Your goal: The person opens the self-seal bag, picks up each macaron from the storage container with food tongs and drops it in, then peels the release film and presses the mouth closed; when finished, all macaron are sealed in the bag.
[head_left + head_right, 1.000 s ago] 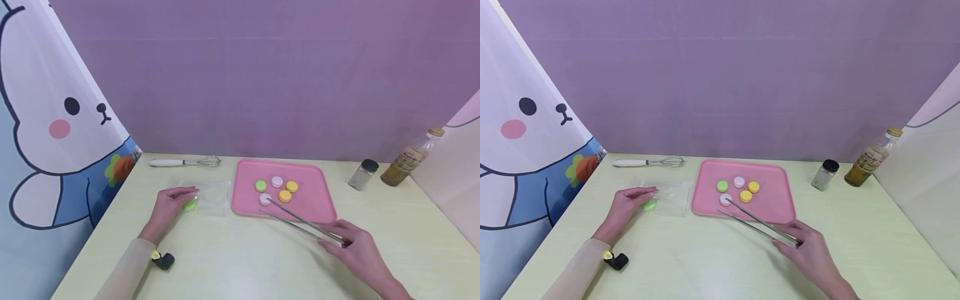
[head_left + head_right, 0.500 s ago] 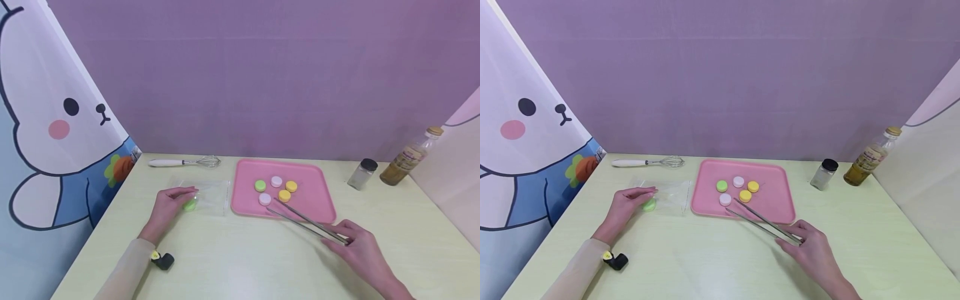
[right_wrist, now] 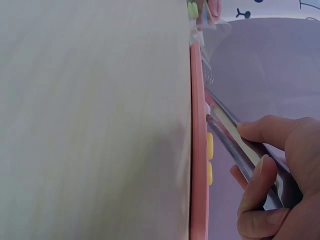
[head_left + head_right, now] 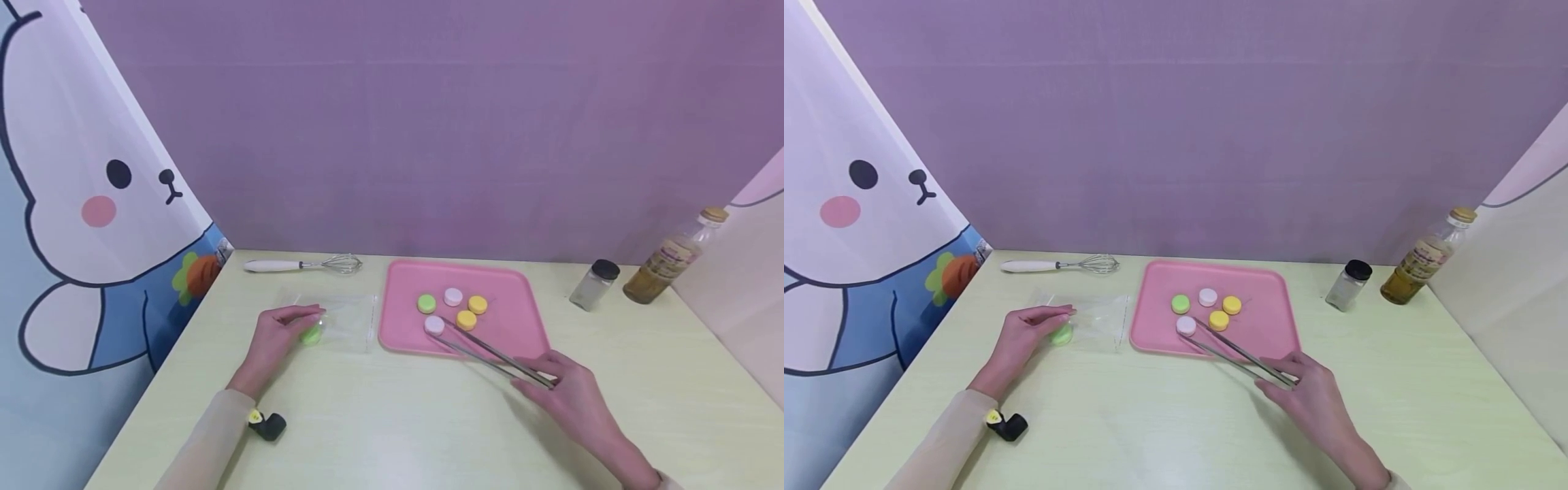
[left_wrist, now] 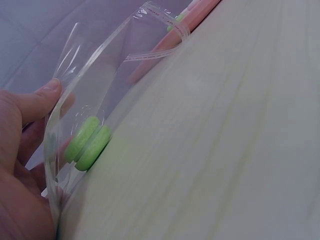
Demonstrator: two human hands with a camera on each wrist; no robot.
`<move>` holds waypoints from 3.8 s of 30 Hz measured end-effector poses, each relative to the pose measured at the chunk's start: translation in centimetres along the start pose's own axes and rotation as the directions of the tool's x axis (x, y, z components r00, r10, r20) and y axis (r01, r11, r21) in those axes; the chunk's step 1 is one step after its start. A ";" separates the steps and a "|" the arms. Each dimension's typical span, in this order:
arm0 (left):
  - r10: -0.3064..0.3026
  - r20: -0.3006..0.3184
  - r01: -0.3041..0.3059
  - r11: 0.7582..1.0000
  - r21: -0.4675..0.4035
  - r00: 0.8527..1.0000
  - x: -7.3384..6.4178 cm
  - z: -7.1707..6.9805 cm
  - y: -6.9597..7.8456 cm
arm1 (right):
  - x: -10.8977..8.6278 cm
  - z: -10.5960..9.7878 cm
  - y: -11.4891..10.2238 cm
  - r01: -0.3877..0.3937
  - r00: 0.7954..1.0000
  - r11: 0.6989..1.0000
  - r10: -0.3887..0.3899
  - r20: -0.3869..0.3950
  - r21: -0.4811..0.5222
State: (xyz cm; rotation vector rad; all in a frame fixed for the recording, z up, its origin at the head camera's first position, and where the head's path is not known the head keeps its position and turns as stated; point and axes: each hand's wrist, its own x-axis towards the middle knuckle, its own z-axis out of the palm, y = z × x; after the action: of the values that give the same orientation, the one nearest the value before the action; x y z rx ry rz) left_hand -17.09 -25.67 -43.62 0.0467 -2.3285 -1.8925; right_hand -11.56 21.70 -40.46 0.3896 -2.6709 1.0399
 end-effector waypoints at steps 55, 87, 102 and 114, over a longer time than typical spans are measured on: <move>0.042 0.010 -0.041 0.998 -0.040 0.999 -0.2 0.0 0.1 | 1.8 3.3 -4.1 0.181 0.982 0.978 -0.185 0.031 0.099; 0.085 0.048 -0.083 0.995 -0.053 0.995 -0.1 0.3 0.2 | 7.4 10.7 -9.0 0.205 0.957 0.969 -0.229 0.178 0.140; 0.114 0.051 -0.111 0.992 -0.050 0.992 0.2 0.3 0.2 | 8.2 12.0 -9.4 0.277 0.948 0.952 -0.293 0.126 0.129; 0.132 0.053 -0.131 0.991 -0.026 0.990 0.4 0.1 0.1 | 8.7 12.6 -10.6 0.222 0.957 0.968 -0.240 0.161 0.121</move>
State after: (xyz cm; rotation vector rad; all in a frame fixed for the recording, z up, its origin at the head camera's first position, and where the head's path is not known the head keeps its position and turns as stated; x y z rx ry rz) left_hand -17.47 -25.58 -43.51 -0.1589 -2.2824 -1.8785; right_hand -17.82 4.11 -40.09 0.8284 -2.6431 1.1174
